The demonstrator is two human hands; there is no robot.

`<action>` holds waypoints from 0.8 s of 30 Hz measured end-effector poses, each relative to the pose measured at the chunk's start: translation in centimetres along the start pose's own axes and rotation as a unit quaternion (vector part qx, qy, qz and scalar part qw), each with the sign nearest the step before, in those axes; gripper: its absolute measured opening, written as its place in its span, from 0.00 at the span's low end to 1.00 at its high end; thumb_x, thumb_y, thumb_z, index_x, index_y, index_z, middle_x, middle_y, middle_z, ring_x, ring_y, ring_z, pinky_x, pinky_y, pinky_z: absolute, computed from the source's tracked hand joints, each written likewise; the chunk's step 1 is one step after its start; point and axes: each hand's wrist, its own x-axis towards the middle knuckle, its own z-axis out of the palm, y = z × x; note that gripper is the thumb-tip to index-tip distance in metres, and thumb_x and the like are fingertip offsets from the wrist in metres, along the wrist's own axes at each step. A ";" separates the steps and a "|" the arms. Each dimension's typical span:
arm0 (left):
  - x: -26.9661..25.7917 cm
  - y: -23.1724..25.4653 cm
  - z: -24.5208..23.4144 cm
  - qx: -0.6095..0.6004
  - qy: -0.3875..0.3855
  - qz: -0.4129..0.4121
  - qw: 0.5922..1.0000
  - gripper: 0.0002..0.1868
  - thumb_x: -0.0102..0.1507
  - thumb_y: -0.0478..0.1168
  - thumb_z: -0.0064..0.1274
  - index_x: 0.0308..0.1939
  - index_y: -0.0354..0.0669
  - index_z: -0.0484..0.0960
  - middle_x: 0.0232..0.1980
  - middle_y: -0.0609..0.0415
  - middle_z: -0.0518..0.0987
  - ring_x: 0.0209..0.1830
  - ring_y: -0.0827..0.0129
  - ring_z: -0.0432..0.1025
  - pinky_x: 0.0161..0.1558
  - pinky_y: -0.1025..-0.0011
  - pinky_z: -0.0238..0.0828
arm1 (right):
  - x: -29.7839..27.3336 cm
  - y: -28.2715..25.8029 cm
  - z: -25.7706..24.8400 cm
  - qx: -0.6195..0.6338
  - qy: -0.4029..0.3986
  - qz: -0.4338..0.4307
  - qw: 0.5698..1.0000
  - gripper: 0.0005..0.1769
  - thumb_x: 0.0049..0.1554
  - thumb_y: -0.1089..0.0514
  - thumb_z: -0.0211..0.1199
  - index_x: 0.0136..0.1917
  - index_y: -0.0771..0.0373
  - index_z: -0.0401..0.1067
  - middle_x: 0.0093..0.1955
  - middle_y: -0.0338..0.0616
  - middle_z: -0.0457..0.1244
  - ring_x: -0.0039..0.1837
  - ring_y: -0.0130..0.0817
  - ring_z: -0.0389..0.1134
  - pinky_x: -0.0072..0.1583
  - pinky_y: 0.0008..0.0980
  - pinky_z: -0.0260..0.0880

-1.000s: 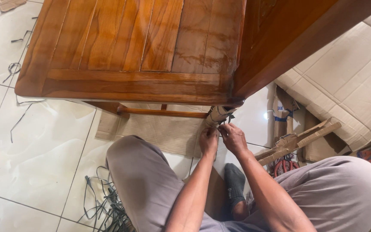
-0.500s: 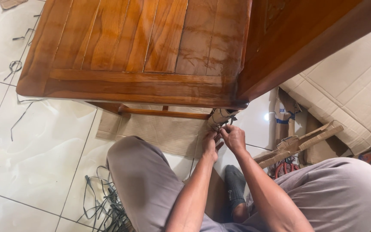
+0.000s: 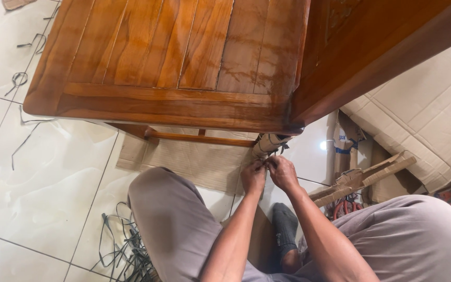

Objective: Wrapping a wooden chair leg with cardboard and securing it with plastic ties

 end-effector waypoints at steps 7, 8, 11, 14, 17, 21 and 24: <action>-0.6 1.9 -1.6 0.017 -0.012 -0.006 1.000 0.11 0.54 0.52 0.59 0.34 0.57 0.91 0.34 0.54 0.86 0.44 0.52 0.81 0.45 0.56 0.76 | -1.3 -0.5 -1.0 0.101 0.023 0.081 0.991 0.13 0.55 0.50 0.65 0.53 0.44 0.82 0.44 0.42 0.73 0.57 0.49 0.73 0.61 0.48 0.72; -0.5 1.9 -1.5 0.037 -0.018 -0.001 0.999 0.12 0.55 0.53 0.59 0.35 0.56 0.91 0.35 0.53 0.86 0.45 0.52 0.81 0.46 0.55 0.77 | -1.3 -0.3 -1.1 0.107 0.029 0.102 0.989 0.13 0.55 0.48 0.66 0.53 0.43 0.82 0.41 0.39 0.73 0.56 0.45 0.74 0.61 0.46 0.72; -0.1 1.6 -1.2 0.090 -0.028 0.023 0.995 0.13 0.56 0.55 0.59 0.36 0.56 0.90 0.36 0.51 0.86 0.45 0.51 0.81 0.47 0.55 0.77 | -0.7 0.5 -1.1 0.112 0.046 0.138 0.983 0.13 0.53 0.44 0.67 0.51 0.43 0.82 0.38 0.35 0.73 0.53 0.39 0.75 0.60 0.42 0.73; -0.2 1.7 -1.5 0.133 -0.026 0.047 0.990 0.13 0.58 0.56 0.58 0.37 0.56 0.90 0.36 0.50 0.86 0.44 0.50 0.82 0.47 0.55 0.78 | -0.5 0.7 -1.1 0.104 0.059 0.159 0.980 0.14 0.53 0.41 0.68 0.50 0.44 0.82 0.37 0.36 0.73 0.53 0.40 0.75 0.59 0.44 0.73; -0.5 2.8 -1.7 0.145 -0.032 0.056 0.987 0.14 0.60 0.54 0.54 0.36 0.52 0.89 0.36 0.47 0.86 0.43 0.49 0.82 0.46 0.54 0.78 | 0.1 0.4 -1.2 0.106 0.072 0.176 0.976 0.15 0.55 0.41 0.66 0.49 0.50 0.81 0.36 0.39 0.72 0.51 0.41 0.75 0.59 0.45 0.72; -0.3 2.4 -1.6 0.176 -0.036 0.076 0.981 0.16 0.61 0.51 0.51 0.35 0.45 0.88 0.35 0.42 0.85 0.40 0.47 0.82 0.44 0.52 0.79 | 1.7 1.0 -0.7 0.128 0.067 0.184 0.972 0.15 0.57 0.43 0.62 0.45 0.53 0.80 0.33 0.37 0.72 0.47 0.38 0.75 0.56 0.43 0.73; 0.5 1.3 -0.9 0.194 -0.047 0.085 0.976 0.17 0.62 0.49 0.48 0.35 0.43 0.88 0.35 0.40 0.85 0.41 0.45 0.82 0.44 0.50 0.79 | 3.2 1.3 -0.2 0.141 0.076 0.203 0.966 0.21 0.61 0.45 0.52 0.38 0.55 0.81 0.31 0.42 0.71 0.38 0.38 0.74 0.49 0.37 0.74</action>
